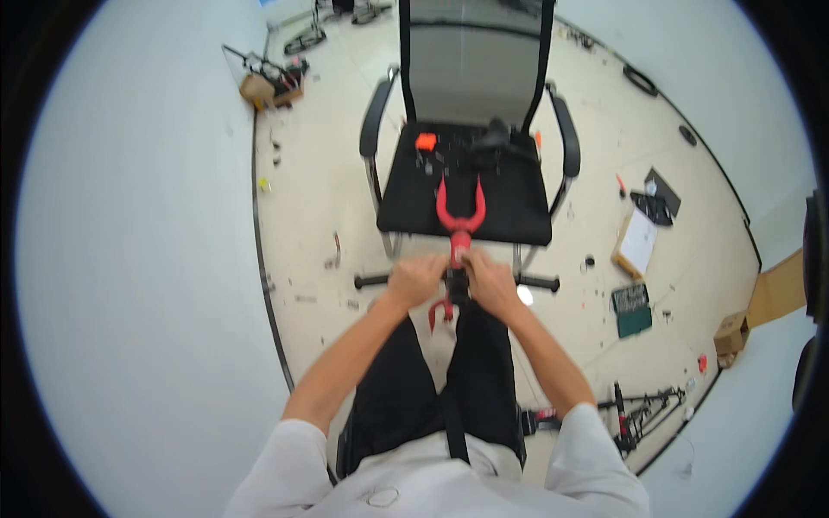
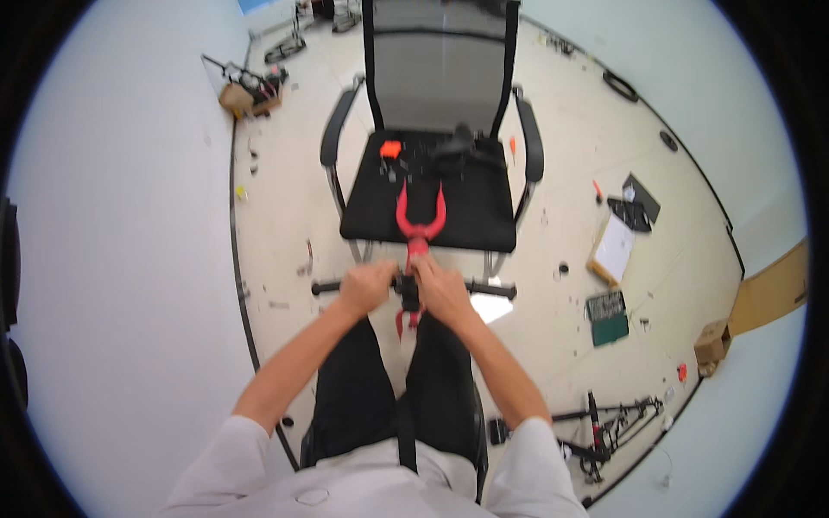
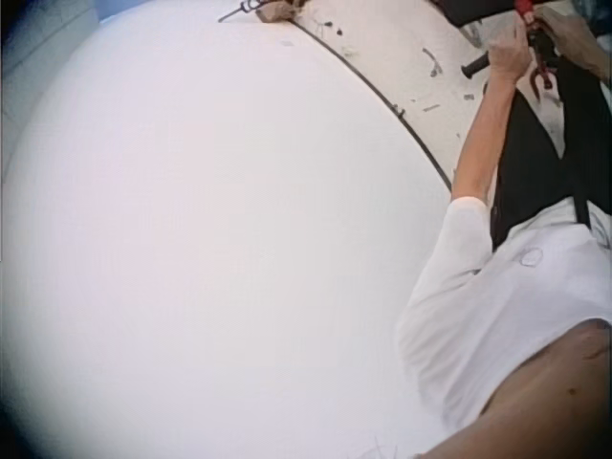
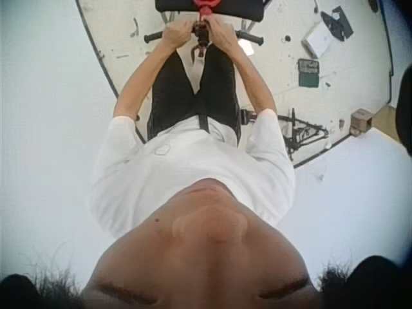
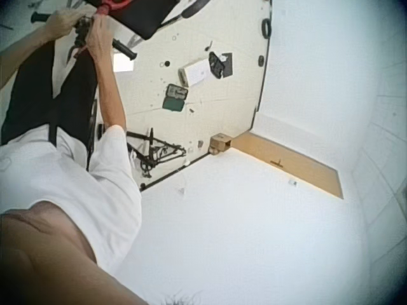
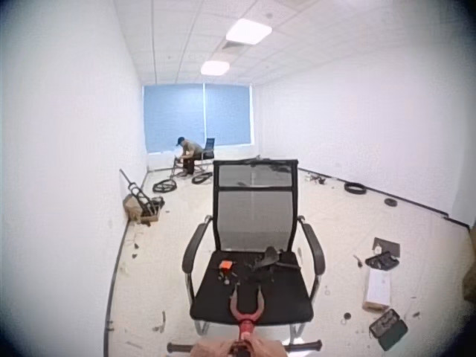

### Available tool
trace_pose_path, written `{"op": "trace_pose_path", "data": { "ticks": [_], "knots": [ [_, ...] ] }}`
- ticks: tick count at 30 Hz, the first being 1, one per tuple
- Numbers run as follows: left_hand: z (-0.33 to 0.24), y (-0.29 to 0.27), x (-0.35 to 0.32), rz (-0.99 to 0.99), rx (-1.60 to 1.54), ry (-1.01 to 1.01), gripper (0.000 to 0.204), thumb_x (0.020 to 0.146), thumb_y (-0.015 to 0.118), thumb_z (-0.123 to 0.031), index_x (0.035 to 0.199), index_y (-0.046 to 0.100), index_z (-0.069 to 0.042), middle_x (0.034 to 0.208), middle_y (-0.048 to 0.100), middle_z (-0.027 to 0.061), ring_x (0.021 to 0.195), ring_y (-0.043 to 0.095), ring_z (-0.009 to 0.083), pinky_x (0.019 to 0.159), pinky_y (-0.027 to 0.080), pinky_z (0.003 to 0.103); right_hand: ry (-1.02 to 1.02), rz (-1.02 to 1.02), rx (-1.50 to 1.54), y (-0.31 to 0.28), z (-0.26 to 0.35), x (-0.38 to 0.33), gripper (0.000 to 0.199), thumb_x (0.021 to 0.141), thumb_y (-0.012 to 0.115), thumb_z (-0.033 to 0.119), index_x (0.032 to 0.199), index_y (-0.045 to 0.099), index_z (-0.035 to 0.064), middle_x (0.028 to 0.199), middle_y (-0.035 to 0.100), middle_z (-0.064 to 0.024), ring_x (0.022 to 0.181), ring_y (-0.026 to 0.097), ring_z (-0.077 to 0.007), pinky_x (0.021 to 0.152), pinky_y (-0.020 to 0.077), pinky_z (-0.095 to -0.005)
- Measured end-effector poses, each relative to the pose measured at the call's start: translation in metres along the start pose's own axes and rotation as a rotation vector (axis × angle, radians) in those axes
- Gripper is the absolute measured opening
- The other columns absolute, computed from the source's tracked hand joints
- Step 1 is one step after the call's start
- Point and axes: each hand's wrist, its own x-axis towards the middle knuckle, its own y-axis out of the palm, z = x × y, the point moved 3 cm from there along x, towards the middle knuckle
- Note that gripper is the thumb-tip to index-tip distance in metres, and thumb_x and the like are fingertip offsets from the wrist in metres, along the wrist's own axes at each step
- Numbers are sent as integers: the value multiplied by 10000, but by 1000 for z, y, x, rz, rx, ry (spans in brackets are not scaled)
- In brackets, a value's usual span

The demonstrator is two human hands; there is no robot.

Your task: The person assembles a bicycle handlebar by tightening bolts on the stem and attaching a red fork. They use an Allen key to secure the components and adjust the handlebar position.

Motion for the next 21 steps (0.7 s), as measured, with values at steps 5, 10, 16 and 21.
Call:
{"op": "trace_pose_path", "data": {
  "ticks": [5, 10, 16, 21],
  "knots": [
    [-10, -7, 11, -106, -25, 38, 169, 838, 599, -151, 1002, 634, -141, 725, 594, 58, 565, 609, 275, 508, 480, 398, 69, -127, 110, -2, -3, 0, 95, 938, 603, 145, 1001, 605, 73, 863, 655, -134, 738, 655, -366, 574, 499, -446],
    [-12, -12, 25, -193, -117, 34, 101, 813, 653, -119, 906, 614, -112, 696, 593, 88, 590, 602, 319, 519, 467, 421, 402, 214, 443, -19, -15, 15, 210, 1012, 553, 212, 1059, 626, 20, 946, 669, -199, 891, 661, -346, 775, 503, -397],
    [-13, -29, 28, 41, -165, -110, 92, 890, 664, -157, 877, 627, -73, 749, 611, 103, 722, 617, 316, 646, 467, 432, 353, 217, 578, -22, -25, -1, 238, 980, 586, 184, 1095, 641, -17, 951, 691, -192, 847, 667, -350, 773, 512, -386],
    [-30, -45, 59, 110, -63, 110, 118, 932, 620, -193, 895, 609, -81, 739, 565, 61, 757, 579, 250, 739, 418, 378, 413, 158, 374, -27, -12, -18, 259, 953, 560, 229, 968, 687, 4, 865, 685, -208, 823, 639, -426, 733, 495, -470]
  ]
}}
